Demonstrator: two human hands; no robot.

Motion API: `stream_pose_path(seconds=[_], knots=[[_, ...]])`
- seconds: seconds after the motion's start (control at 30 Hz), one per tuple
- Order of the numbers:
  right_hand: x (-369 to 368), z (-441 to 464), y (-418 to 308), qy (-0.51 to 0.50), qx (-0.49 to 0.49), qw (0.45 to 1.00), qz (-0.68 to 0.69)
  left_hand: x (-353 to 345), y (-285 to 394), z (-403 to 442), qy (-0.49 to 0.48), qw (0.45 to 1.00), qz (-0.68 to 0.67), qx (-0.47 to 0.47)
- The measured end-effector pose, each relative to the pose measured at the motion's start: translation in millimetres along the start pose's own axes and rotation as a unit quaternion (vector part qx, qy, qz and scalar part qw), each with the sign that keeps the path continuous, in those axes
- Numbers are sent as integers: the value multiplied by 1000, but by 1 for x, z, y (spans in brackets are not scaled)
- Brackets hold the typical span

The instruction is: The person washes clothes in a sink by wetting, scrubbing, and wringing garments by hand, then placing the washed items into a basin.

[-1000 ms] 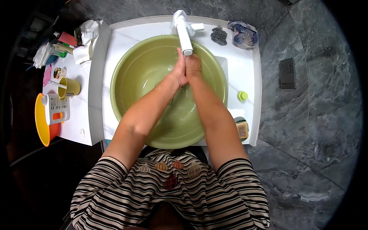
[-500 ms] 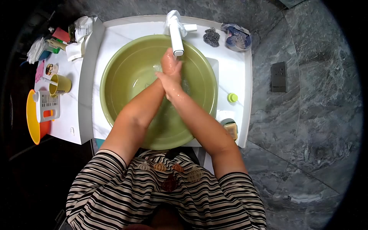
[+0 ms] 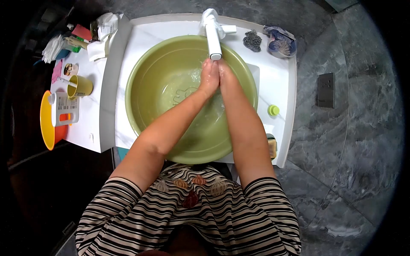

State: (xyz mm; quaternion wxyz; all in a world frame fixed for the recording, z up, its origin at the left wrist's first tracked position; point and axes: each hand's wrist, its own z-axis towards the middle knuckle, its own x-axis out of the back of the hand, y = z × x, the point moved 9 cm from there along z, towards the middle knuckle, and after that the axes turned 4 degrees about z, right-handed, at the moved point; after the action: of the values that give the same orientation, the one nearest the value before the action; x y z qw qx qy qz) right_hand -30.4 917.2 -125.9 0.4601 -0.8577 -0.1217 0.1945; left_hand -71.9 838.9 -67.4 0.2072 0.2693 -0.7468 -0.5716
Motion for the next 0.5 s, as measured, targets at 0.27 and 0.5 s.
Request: stream_pose_path(seconds=[0.27, 0.5], knots=[[-23, -17, -13, -25, 82, 988, -127, -1, 18, -3, -9, 996, -84, -18], [-60, -63, -11, -134, 200, 945, -223, -7, -47, 9, -14, 849, -453, 273]])
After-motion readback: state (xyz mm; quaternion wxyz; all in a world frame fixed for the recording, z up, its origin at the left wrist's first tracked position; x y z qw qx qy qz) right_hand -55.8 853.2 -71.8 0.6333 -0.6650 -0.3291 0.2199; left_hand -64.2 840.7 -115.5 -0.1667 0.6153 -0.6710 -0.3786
